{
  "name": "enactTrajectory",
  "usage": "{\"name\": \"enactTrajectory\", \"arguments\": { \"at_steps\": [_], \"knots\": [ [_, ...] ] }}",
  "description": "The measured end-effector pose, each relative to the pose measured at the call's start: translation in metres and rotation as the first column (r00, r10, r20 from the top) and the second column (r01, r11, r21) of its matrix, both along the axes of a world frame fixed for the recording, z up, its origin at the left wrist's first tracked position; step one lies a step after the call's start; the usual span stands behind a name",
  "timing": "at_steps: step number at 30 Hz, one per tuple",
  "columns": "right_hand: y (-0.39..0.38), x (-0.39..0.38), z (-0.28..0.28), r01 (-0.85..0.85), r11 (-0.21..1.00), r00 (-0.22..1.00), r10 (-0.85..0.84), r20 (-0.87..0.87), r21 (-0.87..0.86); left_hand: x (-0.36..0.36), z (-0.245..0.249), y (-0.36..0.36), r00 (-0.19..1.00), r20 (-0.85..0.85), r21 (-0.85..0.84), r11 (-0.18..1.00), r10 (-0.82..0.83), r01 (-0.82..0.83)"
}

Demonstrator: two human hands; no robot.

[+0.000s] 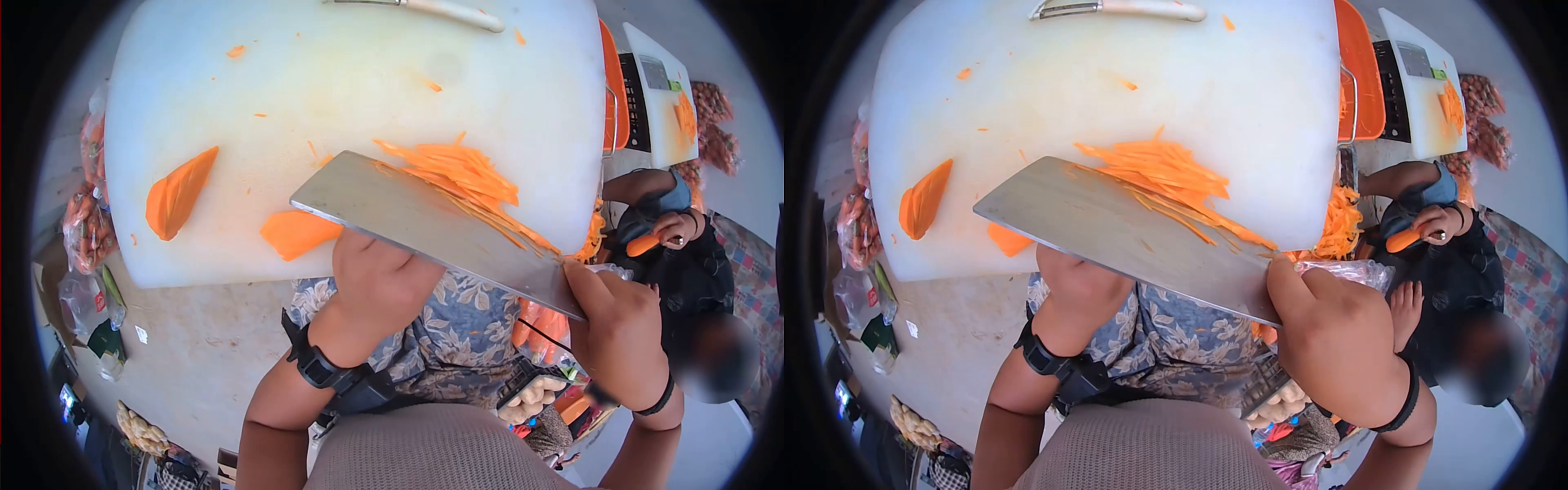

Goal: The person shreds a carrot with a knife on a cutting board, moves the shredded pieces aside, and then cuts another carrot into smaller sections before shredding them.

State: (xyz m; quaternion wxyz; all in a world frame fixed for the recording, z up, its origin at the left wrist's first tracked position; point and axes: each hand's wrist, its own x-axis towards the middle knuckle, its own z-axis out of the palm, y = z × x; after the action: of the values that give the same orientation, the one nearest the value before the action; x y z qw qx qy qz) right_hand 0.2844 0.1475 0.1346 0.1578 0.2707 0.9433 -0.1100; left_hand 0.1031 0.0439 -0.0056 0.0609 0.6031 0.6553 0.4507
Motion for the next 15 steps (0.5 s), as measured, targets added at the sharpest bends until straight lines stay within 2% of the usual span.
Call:
{"name": "enactTrajectory", "arguments": {
  "at_steps": [7, 9, 10, 12, 15],
  "knots": [
    [0.006, -0.015, -0.025, -0.042, 0.999, 0.999, 0.042, -0.001, 0.021, -0.003, 0.003, 0.0, 0.999, 0.005, -0.005, 0.999, -0.045, 0.045],
    [0.008, -0.033, -0.04, -0.07, 0.997, 0.997, 0.071, -0.033, 0.029, -0.002, 0.002, 0.0, 0.994, -0.109, -0.016, 1.0, 0.003, -0.005],
    [0.009, -0.04, -0.046, -0.069, 0.997, 0.997, 0.07, -0.038, 0.035, -0.003, 0.002, 0.001, 0.994, -0.114, -0.009, 1.0, 0.003, -0.004],
    [0.01, -0.049, -0.053, -0.069, 0.998, 0.983, 0.067, -0.173, -0.006, -0.003, 0.002, 0.002, 0.994, -0.112, 0.002, 1.0, 0.002, -0.002],
    [0.008, -0.042, -0.045, -0.069, 0.997, 0.986, 0.066, -0.152, -0.021, 0.0, -0.002, -0.001, 0.994, -0.11, -0.007, 1.0, 0.016, -0.017]
  ]
}}
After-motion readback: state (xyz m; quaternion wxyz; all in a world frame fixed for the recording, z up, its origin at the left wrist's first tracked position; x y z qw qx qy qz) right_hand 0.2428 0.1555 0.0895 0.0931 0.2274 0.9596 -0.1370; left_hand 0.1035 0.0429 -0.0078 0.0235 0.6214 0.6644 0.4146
